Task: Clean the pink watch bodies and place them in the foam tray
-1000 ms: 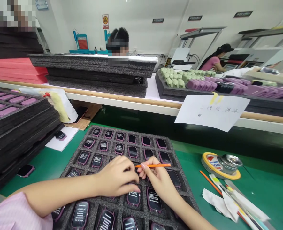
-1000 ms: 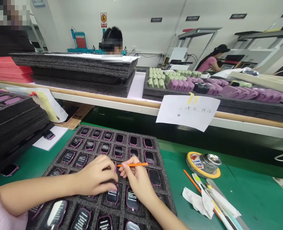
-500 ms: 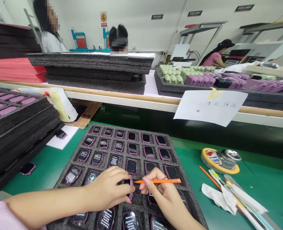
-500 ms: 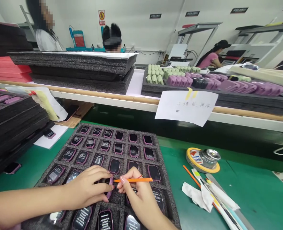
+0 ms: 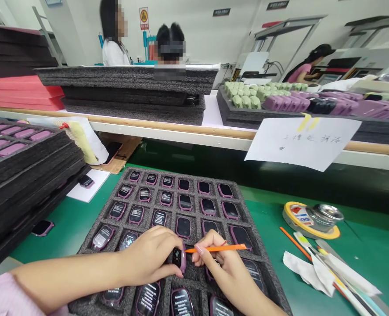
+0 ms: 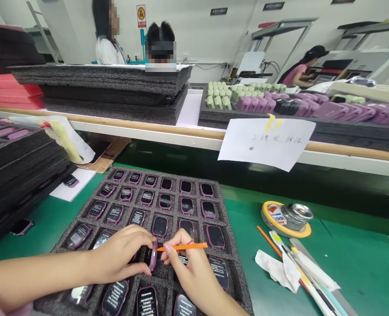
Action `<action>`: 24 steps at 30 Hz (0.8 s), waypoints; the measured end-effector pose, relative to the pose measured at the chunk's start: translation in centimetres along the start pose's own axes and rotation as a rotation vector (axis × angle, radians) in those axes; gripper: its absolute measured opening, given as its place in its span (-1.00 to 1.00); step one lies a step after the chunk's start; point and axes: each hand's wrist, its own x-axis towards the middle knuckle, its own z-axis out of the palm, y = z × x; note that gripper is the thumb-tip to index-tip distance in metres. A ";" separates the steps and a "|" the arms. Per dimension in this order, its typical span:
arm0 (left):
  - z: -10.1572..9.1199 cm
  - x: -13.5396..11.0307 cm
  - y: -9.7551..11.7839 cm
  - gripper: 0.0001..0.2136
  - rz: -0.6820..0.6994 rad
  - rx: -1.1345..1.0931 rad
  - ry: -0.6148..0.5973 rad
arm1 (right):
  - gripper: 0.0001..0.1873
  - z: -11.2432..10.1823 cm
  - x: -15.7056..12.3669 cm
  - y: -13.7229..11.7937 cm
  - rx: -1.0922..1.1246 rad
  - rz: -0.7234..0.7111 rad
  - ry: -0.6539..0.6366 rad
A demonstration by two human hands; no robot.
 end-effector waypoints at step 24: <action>3.8 4.8 2.4 -0.60 0.157 0.177 -0.127 | -0.64 -4.9 -1.9 0.4 -0.024 -0.163 0.440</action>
